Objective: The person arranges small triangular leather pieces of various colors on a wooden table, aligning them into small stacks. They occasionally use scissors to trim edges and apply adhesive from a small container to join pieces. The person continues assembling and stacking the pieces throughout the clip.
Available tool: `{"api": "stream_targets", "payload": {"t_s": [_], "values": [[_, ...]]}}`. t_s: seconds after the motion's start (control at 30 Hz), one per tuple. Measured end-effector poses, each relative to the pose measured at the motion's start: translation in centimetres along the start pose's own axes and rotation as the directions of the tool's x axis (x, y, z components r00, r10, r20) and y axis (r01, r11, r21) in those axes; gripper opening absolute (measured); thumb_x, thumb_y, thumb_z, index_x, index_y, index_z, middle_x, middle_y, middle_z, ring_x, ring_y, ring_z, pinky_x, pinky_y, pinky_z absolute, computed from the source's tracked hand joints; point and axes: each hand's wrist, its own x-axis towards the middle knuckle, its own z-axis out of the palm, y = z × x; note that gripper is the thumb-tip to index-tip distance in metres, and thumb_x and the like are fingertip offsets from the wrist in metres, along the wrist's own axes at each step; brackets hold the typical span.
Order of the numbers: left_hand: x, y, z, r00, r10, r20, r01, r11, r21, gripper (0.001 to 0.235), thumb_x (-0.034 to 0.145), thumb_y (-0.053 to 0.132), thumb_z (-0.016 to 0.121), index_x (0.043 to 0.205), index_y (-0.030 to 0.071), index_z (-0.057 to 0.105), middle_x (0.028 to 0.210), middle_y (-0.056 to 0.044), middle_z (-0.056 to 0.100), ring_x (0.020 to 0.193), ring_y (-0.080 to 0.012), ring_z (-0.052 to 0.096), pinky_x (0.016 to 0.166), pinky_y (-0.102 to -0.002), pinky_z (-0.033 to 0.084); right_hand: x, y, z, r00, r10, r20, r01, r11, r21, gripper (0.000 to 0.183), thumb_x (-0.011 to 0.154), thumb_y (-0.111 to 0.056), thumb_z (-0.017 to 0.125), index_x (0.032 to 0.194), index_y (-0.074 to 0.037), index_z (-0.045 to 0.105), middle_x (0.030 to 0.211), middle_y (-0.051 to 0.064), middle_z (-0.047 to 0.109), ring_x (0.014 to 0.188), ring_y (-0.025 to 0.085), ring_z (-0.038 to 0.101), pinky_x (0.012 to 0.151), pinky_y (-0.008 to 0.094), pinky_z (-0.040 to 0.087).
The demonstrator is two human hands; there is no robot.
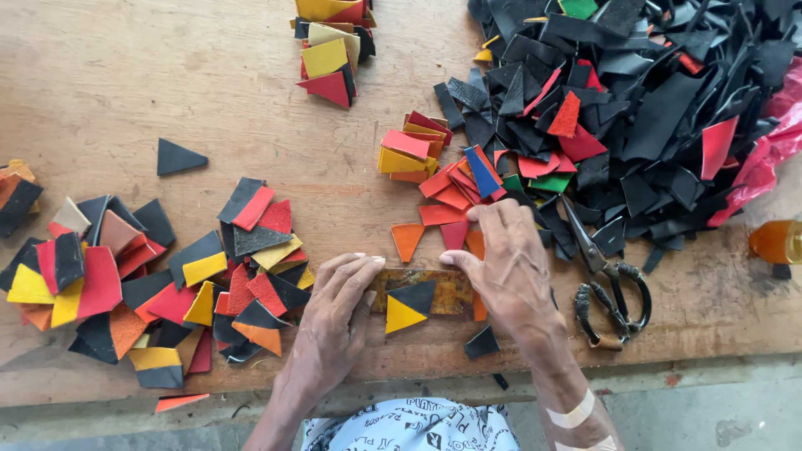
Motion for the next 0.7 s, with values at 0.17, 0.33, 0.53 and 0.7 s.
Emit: {"api": "stream_targets", "payload": {"t_s": [0.17, 0.33, 0.53, 0.7], "values": [[0.0, -0.2, 0.1, 1.000, 0.019, -0.003, -0.019, 1.000, -0.004, 0.045, 0.086, -0.005, 0.065, 0.130, 0.001, 0.061, 0.130, -0.014, 0.065, 0.128, -0.0355, 0.056, 0.106, -0.043, 0.047, -0.3, 0.2, 0.6, 0.993, 0.088, 0.077, -0.106, 0.950, 0.294, 0.044, 0.071, -0.010, 0.088, 0.106, -0.001, 0.063, 0.099, 0.012, 0.065, 0.090, 0.024, 0.066, 0.080, 0.035, 0.055], [-0.6, 0.1, -0.1, 0.996, 0.075, -0.042, -0.071, 0.995, 0.072, 0.045, 0.085, 0.005, 0.072, 0.129, 0.002, 0.062, 0.136, -0.015, 0.060, 0.132, -0.0366, 0.052, 0.111, -0.046, 0.043, 0.4, 1.1, 0.4, 0.990, 0.111, 0.082, -0.134, 0.919, 0.371, 0.041, 0.072, -0.006, 0.088, 0.101, -0.001, 0.060, 0.089, 0.006, 0.067, 0.078, 0.017, 0.067, 0.072, 0.030, 0.056], [-1.5, 0.5, 0.0, 0.989, 0.131, 0.076, -0.138, 0.985, 0.102, 0.053, 0.075, 0.028, 0.084, 0.120, 0.005, 0.068, 0.137, -0.015, 0.057, 0.135, -0.0371, 0.044, 0.114, -0.055, 0.035, 0.9, 1.7, 0.1, 0.979, 0.141, 0.150, -0.192, 0.888, 0.418, 0.040, 0.072, -0.005, 0.088, 0.108, -0.006, 0.070, 0.086, 0.001, 0.069, 0.071, 0.012, 0.061, 0.064, 0.027, 0.053], [-1.1, 0.4, 0.0, 0.982, 0.153, 0.111, -0.165, 0.981, 0.106, 0.052, 0.074, 0.030, 0.085, 0.117, 0.006, 0.070, 0.138, -0.014, 0.056, 0.137, -0.0371, 0.044, 0.113, -0.055, 0.035, 0.3, 1.5, 0.4, 0.989, -0.148, -0.016, 0.141, 0.891, 0.431, 0.032, 0.080, -0.001, 0.083, 0.110, -0.008, 0.073, 0.103, 0.002, 0.075, 0.093, 0.011, 0.070, 0.082, 0.026, 0.057]]}}
